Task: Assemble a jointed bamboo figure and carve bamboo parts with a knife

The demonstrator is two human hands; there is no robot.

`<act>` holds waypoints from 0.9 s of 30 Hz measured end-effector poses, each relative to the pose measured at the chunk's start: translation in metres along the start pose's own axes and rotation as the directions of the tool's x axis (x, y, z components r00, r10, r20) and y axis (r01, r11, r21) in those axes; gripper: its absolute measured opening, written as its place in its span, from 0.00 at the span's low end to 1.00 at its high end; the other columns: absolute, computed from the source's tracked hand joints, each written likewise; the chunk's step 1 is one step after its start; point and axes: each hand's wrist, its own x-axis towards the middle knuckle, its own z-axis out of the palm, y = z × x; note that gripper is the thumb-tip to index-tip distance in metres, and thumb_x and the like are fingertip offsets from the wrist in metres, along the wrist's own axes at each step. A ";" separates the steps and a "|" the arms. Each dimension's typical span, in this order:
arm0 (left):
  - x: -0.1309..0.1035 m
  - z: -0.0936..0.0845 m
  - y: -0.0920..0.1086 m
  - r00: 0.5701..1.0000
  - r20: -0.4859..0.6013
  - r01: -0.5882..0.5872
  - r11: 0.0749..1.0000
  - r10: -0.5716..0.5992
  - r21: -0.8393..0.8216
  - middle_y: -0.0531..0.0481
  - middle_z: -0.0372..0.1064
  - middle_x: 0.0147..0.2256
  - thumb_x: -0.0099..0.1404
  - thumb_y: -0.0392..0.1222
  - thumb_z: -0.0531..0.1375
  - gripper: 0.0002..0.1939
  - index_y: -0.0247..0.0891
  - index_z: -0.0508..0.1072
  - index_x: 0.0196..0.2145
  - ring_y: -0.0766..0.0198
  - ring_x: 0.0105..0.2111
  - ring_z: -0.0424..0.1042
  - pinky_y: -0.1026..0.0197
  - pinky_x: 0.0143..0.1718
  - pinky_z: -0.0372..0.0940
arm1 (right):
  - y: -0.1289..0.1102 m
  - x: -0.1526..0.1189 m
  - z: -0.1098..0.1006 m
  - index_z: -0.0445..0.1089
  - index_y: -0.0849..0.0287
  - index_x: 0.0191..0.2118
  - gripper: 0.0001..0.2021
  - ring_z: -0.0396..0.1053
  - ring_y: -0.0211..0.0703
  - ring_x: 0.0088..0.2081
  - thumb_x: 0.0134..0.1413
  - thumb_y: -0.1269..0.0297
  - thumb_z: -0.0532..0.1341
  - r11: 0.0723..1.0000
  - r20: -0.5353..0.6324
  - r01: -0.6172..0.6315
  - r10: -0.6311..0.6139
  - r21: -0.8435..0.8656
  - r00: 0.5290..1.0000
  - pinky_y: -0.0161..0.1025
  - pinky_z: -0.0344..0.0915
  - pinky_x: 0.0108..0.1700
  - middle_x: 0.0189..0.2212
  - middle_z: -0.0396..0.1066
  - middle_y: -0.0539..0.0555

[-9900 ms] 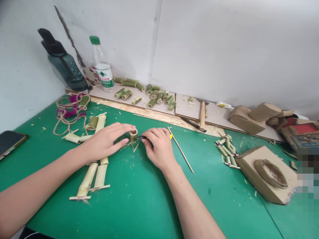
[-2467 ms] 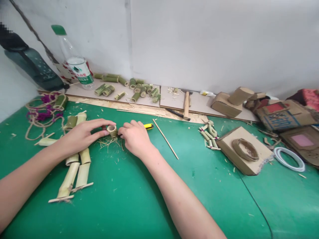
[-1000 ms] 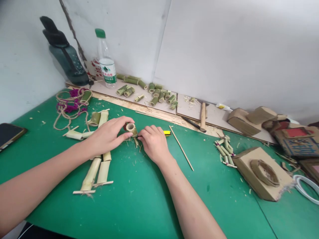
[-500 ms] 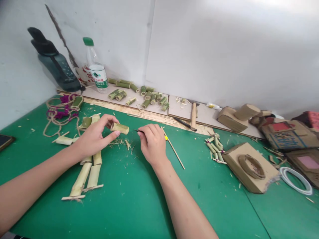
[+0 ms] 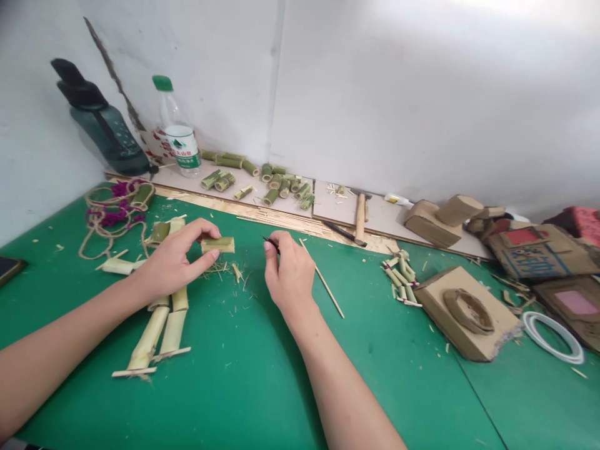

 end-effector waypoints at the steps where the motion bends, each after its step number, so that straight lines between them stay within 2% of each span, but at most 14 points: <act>1: 0.000 0.000 -0.001 1.000 -0.010 0.022 1.000 -0.022 -0.008 0.48 0.68 0.45 0.68 0.44 0.58 0.11 0.43 0.66 0.47 0.60 0.40 0.69 0.65 0.23 0.61 | 0.000 0.000 0.000 0.69 0.54 0.48 0.10 0.75 0.48 0.36 0.72 0.60 0.53 1.000 0.007 -0.023 0.023 -0.018 1.000 0.41 0.61 0.38 0.37 0.79 0.54; 4: -0.001 0.001 -0.002 0.999 -0.043 0.029 0.999 -0.030 -0.013 0.47 0.69 0.46 0.68 0.44 0.58 0.12 0.43 0.67 0.48 0.58 0.42 0.70 0.64 0.25 0.63 | 0.000 0.001 0.000 0.70 0.54 0.47 0.10 0.75 0.49 0.35 0.71 0.58 0.54 0.994 0.023 -0.069 0.071 -0.082 0.997 0.40 0.58 0.36 0.35 0.79 0.54; 8: 0.000 0.000 -0.001 0.997 -0.071 -0.031 0.999 0.031 0.011 0.47 0.70 0.48 0.69 0.43 0.58 0.16 0.43 0.67 0.53 0.56 0.48 0.71 0.61 0.36 0.68 | 0.002 0.001 0.002 0.71 0.54 0.47 0.11 0.75 0.50 0.39 0.71 0.58 0.54 0.995 0.032 -0.045 0.048 -0.091 0.998 0.41 0.60 0.39 0.38 0.80 0.55; 14: 0.001 0.003 0.000 0.999 0.009 -0.048 0.996 0.047 0.079 0.47 0.70 0.51 0.70 0.42 0.57 0.19 0.44 0.65 0.57 0.57 0.46 0.72 0.58 0.41 0.69 | 0.002 0.001 0.003 0.73 0.55 0.46 0.09 0.76 0.47 0.42 0.70 0.60 0.56 0.998 0.069 0.039 -0.036 -0.042 0.997 0.41 0.64 0.42 0.40 0.80 0.54; 20: 0.000 0.006 -0.004 0.995 0.030 -0.096 0.990 0.093 0.107 0.46 0.71 0.54 0.70 0.41 0.58 0.21 0.44 0.63 0.60 0.55 0.51 0.72 0.54 0.52 0.68 | 0.000 0.001 0.004 0.73 0.55 0.46 0.08 0.76 0.48 0.43 0.69 0.61 0.58 0.995 0.121 0.095 -0.096 0.012 0.988 0.41 0.67 0.45 0.41 0.80 0.54; 27: 0.000 0.004 -0.001 0.985 0.042 -0.169 0.983 0.166 0.075 0.47 0.70 0.50 0.71 0.38 0.56 0.18 0.42 0.67 0.58 0.61 0.44 0.71 0.59 0.48 0.67 | 0.000 -0.001 0.005 0.73 0.56 0.47 0.08 0.76 0.48 0.44 0.69 0.61 0.58 0.991 0.144 0.121 -0.129 0.065 0.981 0.42 0.69 0.46 0.42 0.80 0.55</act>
